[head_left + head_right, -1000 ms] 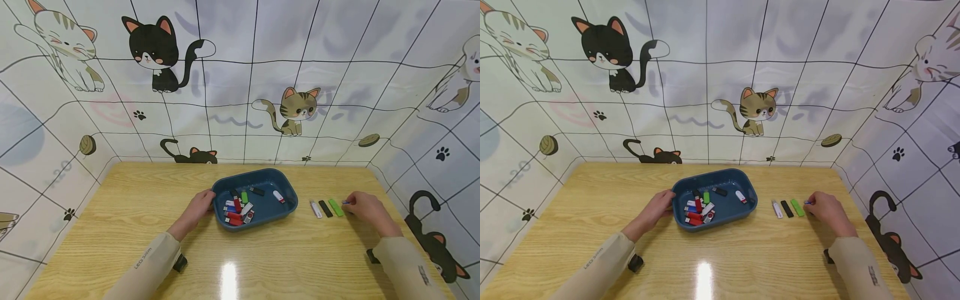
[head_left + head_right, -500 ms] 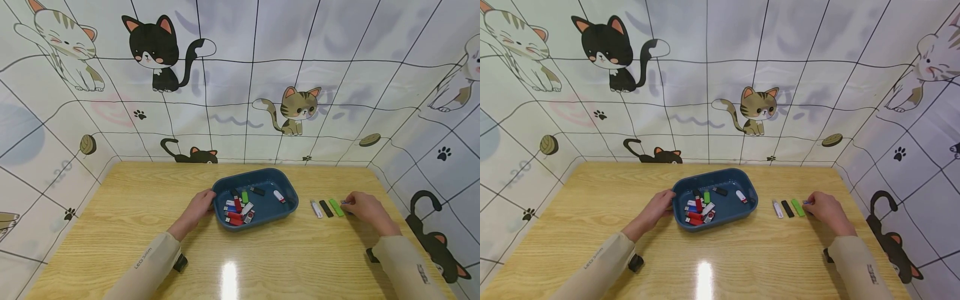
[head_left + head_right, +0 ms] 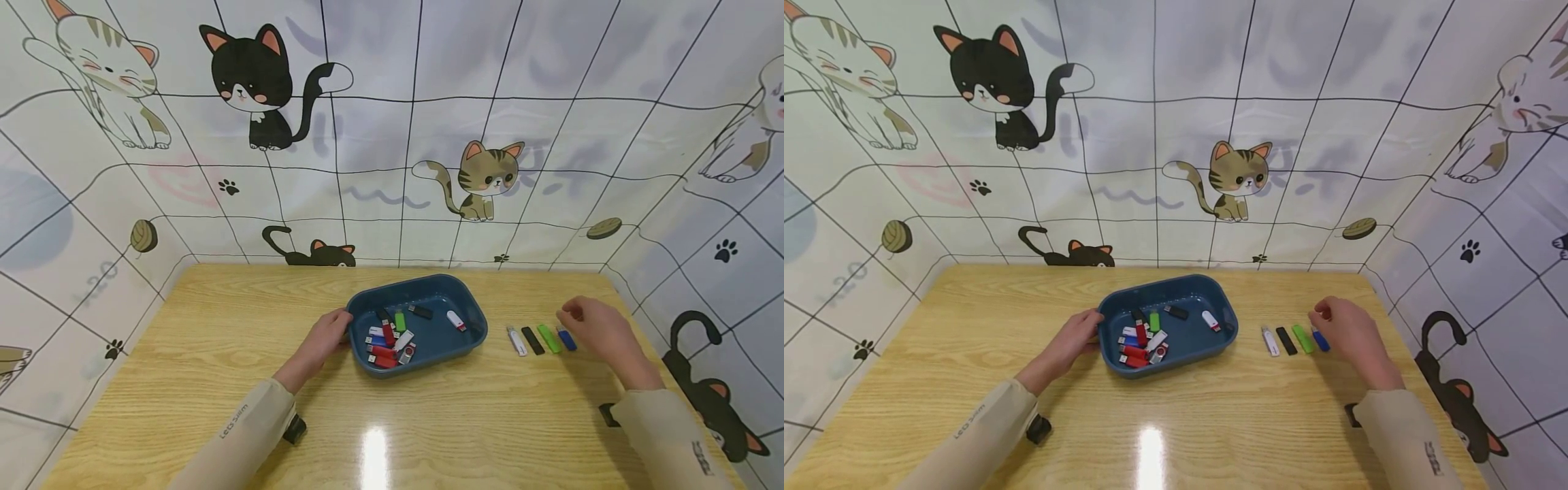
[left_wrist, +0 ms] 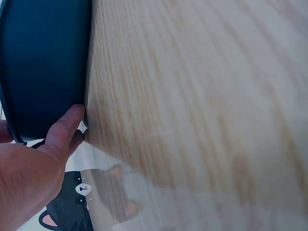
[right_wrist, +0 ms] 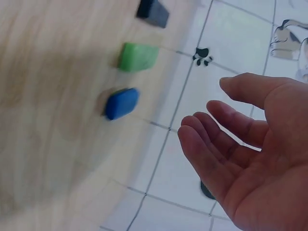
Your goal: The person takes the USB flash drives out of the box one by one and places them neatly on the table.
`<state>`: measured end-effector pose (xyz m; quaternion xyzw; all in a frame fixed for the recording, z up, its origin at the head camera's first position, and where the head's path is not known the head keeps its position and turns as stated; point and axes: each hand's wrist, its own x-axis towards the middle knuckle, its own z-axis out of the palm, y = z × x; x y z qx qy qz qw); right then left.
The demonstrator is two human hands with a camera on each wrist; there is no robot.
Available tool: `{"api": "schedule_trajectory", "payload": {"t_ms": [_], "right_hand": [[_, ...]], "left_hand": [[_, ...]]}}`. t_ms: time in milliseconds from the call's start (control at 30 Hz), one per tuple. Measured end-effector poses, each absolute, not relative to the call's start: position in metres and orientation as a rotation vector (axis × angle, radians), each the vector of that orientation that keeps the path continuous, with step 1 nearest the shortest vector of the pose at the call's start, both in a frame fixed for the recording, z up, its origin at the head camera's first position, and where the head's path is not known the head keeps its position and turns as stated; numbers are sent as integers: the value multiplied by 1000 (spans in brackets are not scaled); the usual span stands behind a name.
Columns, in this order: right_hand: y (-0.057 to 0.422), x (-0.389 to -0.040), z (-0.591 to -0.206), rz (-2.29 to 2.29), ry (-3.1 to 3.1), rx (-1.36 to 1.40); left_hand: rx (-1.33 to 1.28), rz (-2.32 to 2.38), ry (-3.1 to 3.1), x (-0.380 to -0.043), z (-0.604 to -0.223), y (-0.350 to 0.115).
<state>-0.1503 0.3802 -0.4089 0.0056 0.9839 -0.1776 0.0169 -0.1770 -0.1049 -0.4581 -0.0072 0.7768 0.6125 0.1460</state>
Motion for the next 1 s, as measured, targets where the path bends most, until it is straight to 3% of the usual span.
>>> {"api": "schedule_trajectory", "payload": {"t_ms": [1000], "right_hand": [[273,-150,-369,-571,3169,-384]], "left_hand": [[-32,1780,2220,-177,-457,-105]]}}
